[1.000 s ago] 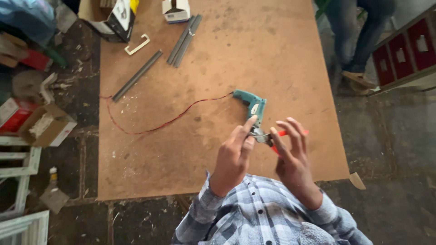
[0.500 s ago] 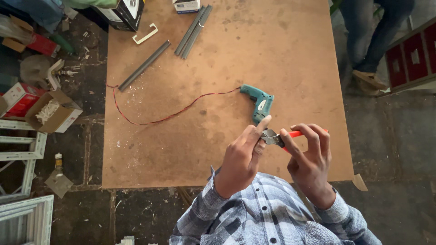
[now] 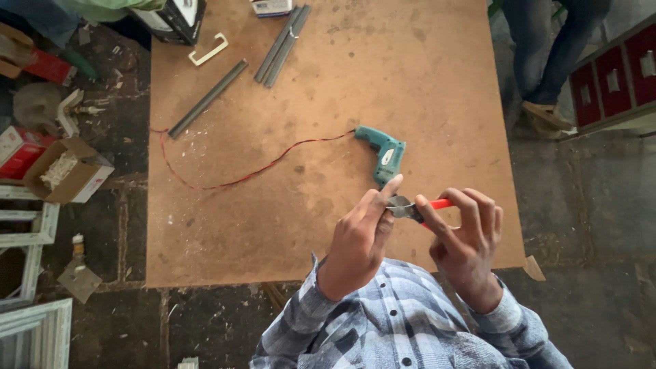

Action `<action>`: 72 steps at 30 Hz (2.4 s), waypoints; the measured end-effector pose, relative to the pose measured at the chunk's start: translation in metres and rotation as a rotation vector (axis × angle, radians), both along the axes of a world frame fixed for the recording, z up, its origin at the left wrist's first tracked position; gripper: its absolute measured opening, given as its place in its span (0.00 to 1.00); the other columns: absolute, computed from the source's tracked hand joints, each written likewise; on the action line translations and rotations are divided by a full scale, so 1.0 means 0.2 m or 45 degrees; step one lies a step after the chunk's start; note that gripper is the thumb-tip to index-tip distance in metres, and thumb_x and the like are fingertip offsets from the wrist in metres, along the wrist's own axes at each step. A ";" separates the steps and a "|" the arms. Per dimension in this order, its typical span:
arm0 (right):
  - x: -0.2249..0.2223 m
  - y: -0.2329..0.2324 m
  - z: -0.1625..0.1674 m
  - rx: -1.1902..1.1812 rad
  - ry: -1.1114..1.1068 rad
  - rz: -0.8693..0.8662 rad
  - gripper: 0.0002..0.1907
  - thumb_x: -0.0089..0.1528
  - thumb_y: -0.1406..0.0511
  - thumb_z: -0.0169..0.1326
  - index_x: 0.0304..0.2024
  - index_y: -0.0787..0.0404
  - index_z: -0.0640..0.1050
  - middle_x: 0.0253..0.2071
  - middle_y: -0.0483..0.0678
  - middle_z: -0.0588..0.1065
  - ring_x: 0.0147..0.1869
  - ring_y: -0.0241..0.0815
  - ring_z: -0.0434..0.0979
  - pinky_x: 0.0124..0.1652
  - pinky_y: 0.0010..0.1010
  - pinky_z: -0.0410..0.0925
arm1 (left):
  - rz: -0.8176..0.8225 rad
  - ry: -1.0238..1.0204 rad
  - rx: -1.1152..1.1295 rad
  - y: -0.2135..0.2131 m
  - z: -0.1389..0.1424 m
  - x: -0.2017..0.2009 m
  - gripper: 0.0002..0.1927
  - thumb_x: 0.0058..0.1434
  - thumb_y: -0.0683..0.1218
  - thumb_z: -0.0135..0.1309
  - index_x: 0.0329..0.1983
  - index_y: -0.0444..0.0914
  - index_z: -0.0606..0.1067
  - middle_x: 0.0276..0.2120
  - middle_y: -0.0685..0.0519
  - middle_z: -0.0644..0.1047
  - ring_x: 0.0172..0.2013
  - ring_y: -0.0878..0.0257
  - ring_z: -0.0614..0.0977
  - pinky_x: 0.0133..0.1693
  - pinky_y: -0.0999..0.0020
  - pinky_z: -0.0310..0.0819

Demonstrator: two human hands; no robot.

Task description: The person holds a grey rectangular metal strip in one hand and red-handled end-cutting pliers in the other, repeatedly clipping small pieces off the ends of the strips over a workbench. They reposition each strip between cuts and set finished pieces on the bench.

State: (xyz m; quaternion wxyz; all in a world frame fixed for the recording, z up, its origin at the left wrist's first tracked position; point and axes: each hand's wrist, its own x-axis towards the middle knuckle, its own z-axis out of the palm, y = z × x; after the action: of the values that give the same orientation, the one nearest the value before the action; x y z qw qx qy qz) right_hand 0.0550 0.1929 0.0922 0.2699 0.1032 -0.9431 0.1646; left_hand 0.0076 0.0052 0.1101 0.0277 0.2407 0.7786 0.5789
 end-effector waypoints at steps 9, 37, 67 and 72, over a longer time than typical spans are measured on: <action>0.00 0.04 -0.01 0.004 -0.022 0.012 0.38 0.42 0.74 0.56 0.57 0.49 0.81 0.47 0.49 0.73 0.51 0.52 0.73 0.44 0.45 0.64 | 0.014 -0.085 -0.023 0.03 0.01 -0.01 0.22 0.73 0.42 0.44 0.70 0.39 0.67 0.39 0.43 0.73 0.36 0.47 0.77 0.38 0.58 0.73; 0.03 0.01 -0.17 -2.097 -1.263 0.431 0.39 0.49 0.84 0.44 0.65 0.68 0.70 0.50 0.55 0.79 0.54 0.48 0.81 0.50 0.35 0.73 | 0.177 -0.414 0.057 0.02 -0.12 -0.05 0.21 0.70 0.50 0.46 0.61 0.37 0.76 0.28 0.49 0.74 0.28 0.66 0.72 0.32 0.68 0.70; 0.05 0.16 0.00 -2.465 -0.864 1.425 0.40 0.66 0.81 0.43 0.78 0.53 0.53 0.71 0.69 0.62 0.75 0.71 0.64 0.60 0.64 0.71 | 0.059 -0.360 0.438 -0.05 -0.05 -0.09 0.26 0.73 0.55 0.44 0.64 0.32 0.74 0.36 0.57 0.69 0.35 0.70 0.67 0.38 0.74 0.62; -0.02 0.09 0.09 -0.941 -0.321 0.708 0.43 0.51 0.83 0.41 0.72 0.63 0.63 0.72 0.62 0.64 0.79 0.65 0.61 0.69 0.57 0.58 | 0.000 -0.149 0.336 -0.04 0.11 -0.11 0.27 0.74 0.55 0.40 0.66 0.32 0.71 0.44 0.51 0.74 0.42 0.64 0.74 0.46 0.71 0.68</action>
State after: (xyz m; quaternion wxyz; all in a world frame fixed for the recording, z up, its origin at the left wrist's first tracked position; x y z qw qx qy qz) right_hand 0.0501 0.2104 0.1104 0.1179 0.2278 -0.7834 0.5661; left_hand -0.0136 -0.0021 0.1314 0.0410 0.2079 0.6927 0.6894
